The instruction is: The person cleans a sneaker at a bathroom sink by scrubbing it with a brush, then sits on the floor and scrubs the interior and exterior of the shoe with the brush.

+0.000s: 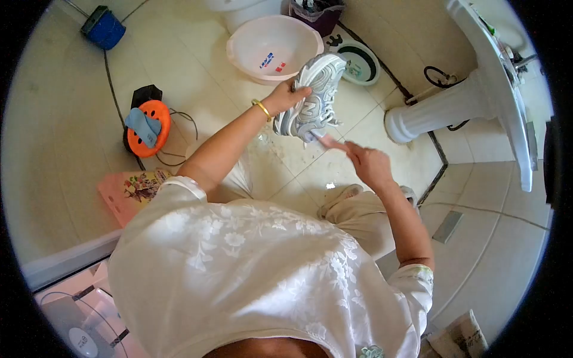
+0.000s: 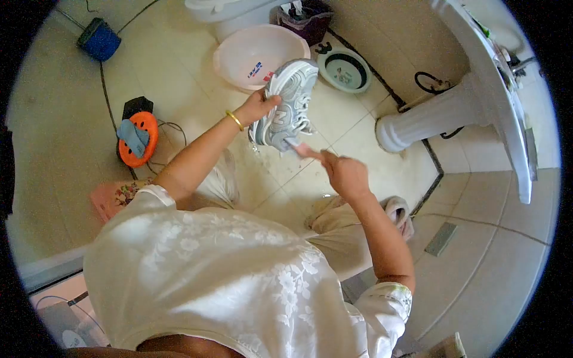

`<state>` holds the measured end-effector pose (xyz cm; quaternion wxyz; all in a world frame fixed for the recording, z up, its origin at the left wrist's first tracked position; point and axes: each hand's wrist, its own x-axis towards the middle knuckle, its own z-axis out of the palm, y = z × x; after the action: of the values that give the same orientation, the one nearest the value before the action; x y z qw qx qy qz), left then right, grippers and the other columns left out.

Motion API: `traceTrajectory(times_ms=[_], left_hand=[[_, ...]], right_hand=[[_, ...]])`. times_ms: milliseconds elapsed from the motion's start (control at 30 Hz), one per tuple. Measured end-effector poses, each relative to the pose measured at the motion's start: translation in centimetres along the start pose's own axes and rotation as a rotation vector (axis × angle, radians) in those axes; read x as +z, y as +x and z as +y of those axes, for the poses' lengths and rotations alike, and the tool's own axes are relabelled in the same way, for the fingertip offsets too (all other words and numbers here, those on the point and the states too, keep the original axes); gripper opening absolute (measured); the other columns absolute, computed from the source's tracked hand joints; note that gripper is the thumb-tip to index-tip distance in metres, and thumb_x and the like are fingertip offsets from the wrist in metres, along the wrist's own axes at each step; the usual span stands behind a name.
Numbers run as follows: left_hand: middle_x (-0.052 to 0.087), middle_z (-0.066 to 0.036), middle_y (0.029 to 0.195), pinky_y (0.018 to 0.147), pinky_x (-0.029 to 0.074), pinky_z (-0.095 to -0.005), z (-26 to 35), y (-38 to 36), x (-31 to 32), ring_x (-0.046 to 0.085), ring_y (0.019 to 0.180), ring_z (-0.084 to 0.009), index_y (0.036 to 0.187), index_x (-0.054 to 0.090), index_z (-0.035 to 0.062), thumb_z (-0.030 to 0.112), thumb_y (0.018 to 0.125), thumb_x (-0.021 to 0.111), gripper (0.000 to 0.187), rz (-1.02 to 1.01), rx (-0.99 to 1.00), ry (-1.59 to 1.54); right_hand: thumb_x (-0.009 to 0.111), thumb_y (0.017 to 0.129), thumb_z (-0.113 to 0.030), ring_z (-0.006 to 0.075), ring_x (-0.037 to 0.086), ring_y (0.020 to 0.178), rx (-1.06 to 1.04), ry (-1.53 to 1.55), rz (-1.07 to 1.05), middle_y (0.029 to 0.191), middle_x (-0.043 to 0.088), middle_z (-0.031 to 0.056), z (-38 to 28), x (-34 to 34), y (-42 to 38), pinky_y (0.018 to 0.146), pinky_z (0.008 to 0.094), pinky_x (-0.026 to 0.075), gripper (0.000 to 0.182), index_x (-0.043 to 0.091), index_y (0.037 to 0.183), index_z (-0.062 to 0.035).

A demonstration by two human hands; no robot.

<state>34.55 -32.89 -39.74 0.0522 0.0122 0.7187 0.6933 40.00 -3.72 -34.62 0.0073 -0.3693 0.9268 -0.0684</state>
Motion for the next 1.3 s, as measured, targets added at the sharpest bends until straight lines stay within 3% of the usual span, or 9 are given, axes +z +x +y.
traceTrajectory(times_ms=[167, 267, 367, 500, 533, 600, 700, 800, 1300], left_hand=[[0.05, -0.011, 0.119, 0.091, 0.039, -0.0293, 0.9, 0.1, 0.5, 0.047, 0.107, -0.0168, 0.126, 0.039, -0.0016, 0.047, 0.082, 0.055, 0.068, 0.094, -0.196, -0.201], [0.049, -0.01, 0.119, 0.091, 0.039, -0.0293, 0.1, 0.4, 0.2, 0.046, 0.107, -0.0159, 0.127, 0.036, -0.0021, 0.052, 0.082, 0.052, 0.073, 0.082, -0.16, -0.124], [0.05, -0.009, 0.117, 0.09, 0.039, -0.0294, 0.5, 0.5, -0.2, 0.047, 0.106, -0.0162, 0.127, 0.037, -0.0009, 0.054, 0.081, 0.052, 0.073, 0.042, -0.124, -0.129], [0.05, -0.009, 0.118, 0.091, 0.038, -0.0291, -0.6, 0.1, 0.3, 0.046, 0.108, -0.0166, 0.127, 0.038, -0.0007, 0.058, 0.082, 0.046, 0.075, 0.026, -0.151, -0.235], [0.05, -0.009, 0.119, 0.092, 0.037, -0.0291, -0.9, 0.0, 1.0, 0.046, 0.108, -0.0169, 0.127, 0.038, -0.0007, 0.06, 0.082, 0.044, 0.076, 0.014, -0.131, -0.285], [0.049, -0.009, 0.12, 0.093, 0.036, -0.029, -1.2, 0.3, 1.1, 0.045, 0.11, -0.0171, 0.128, 0.037, -0.0009, 0.062, 0.082, 0.041, 0.078, 0.028, -0.092, -0.313], [0.047, -0.01, 0.124, 0.096, 0.034, -0.0291, -0.7, 0.6, -0.7, 0.043, 0.114, -0.0171, 0.132, 0.031, -0.0003, 0.063, 0.084, 0.036, 0.079, -0.01, -0.065, -0.307], [0.043, -0.008, 0.129, 0.097, 0.035, -0.0304, 0.2, 0.4, -0.8, 0.042, 0.116, -0.017, 0.132, 0.033, 0.0028, 0.061, 0.086, 0.03, 0.074, 0.015, -0.119, -0.476], [0.045, -0.008, 0.126, 0.096, 0.036, -0.032, 1.2, 0.0, 1.1, 0.044, 0.114, -0.0175, 0.133, 0.032, 0.0066, 0.064, 0.084, 0.032, 0.075, -0.146, -0.136, -0.603]], right_hand=[[0.055, 0.082, -0.025, 0.0266, 0.055, 0.048, 0.319, -0.15, 0.191, 0.062, 0.058, 0.0098, -2.8, 0.6, 1.5, 0.043, 0.0383, 0.043, 0.029, 0.057, 0.11, -0.0178], [0.049, 0.089, -0.023, 0.0243, 0.06, 0.06, 0.189, 0.589, 0.418, 0.072, 0.06, 0.0164, -4.3, 7.0, 1.5, 0.052, 0.0322, 0.045, 0.031, 0.054, 0.114, -0.0041], [0.047, 0.091, -0.026, 0.0107, 0.051, 0.06, 0.66, 1.182, -0.204, 0.069, 0.056, 0.0071, -5.9, 0.4, -0.2, 0.053, 0.027, 0.041, 0.037, 0.051, 0.115, 0.0029], [0.048, 0.09, -0.026, 0.0164, 0.051, 0.062, 0.479, 0.805, 0.118, 0.073, 0.056, 0.0113, -6.1, 1.2, 3.8, 0.06, 0.0283, 0.043, 0.038, 0.05, 0.112, 0.0049], [0.048, 0.09, -0.025, 0.033, 0.058, 0.066, 0.528, 0.802, 0.282, 0.077, 0.059, 0.0199, -7.7, 0.5, 6.0, 0.061, 0.0356, 0.045, 0.028, 0.052, 0.094, 0.0031], [0.048, 0.09, -0.021, 0.0351, 0.058, 0.066, 0.39, 0.752, 0.578, 0.077, 0.059, 0.0196, -8.7, 1.2, 7.2, 0.06, 0.037, 0.045, 0.023, 0.049, 0.092, 0.002], [0.047, 0.089, -0.015, 0.026, 0.057, 0.066, 0.36, 0.703, 0.293, 0.074, 0.059, 0.015, -8.7, -0.8, 3.5, 0.061, 0.032, 0.044, 0.017, 0.05, 0.095, 0.0014], [0.047, 0.089, -0.014, 0.034, 0.059, 0.071, 0.357, 0.808, 0.252, 0.078, 0.06, 0.018, -7.8, -0.7, 2.6, 0.06, 0.0353, 0.044, 0.014, 0.049, 0.094, -0.0006], [0.048, 0.087, -0.013, 0.038, 0.056, 0.058, 0.276, 0.45, 0.5, 0.063, 0.056, 0.0172, -7.7, -1.2, 8.1, 0.052, 0.0423, 0.044, 0.01, 0.048, 0.084, -0.0039]])
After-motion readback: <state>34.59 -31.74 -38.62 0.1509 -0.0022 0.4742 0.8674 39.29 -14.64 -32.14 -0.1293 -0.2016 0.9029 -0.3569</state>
